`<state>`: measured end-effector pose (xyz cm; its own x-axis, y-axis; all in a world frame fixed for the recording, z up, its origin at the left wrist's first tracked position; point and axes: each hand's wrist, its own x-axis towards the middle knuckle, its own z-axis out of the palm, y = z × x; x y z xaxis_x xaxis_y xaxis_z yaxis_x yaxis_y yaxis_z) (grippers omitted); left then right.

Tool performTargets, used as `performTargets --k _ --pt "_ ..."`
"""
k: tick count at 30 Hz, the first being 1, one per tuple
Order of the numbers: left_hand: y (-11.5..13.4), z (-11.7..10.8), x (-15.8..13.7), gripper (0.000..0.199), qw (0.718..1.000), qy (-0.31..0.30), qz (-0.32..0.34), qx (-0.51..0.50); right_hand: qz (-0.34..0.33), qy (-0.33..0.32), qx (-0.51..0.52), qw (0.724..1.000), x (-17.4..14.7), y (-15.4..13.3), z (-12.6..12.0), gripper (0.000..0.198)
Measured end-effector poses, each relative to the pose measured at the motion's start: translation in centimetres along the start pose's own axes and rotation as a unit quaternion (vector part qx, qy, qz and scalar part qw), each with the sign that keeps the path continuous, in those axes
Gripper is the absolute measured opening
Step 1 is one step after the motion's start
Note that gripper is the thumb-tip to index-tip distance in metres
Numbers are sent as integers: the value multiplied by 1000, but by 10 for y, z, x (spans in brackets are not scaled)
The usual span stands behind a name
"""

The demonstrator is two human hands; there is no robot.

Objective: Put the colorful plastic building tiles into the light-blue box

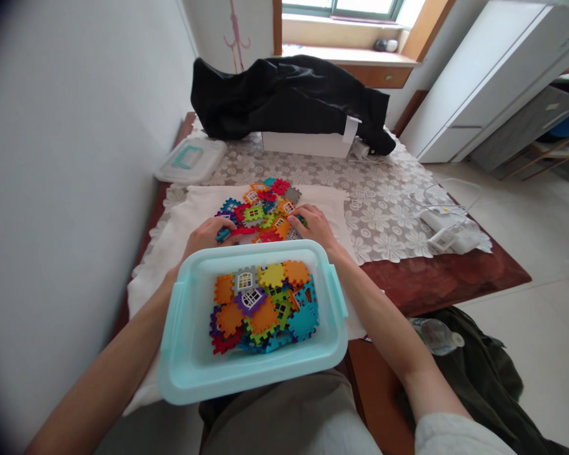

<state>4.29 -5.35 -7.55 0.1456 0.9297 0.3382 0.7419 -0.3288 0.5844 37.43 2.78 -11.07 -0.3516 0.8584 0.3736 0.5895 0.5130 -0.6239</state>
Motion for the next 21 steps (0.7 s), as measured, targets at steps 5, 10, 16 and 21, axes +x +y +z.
performTargets --k 5,10,16,21 --pt "7 0 0 25 991 101 -34 -79 -3 6 7 1000 1 2 1 49" --pt "13 -2 0 28 973 150 -69 -161 -11 12 18 1000 1 3 2 50" --pt "3 6 10 28 919 207 -136 -306 -4 7 18 1000 1 0 0 49" --pt "-11 7 15 45 832 200 -223 -466 -5 6 20 1000 2 1 0 50"
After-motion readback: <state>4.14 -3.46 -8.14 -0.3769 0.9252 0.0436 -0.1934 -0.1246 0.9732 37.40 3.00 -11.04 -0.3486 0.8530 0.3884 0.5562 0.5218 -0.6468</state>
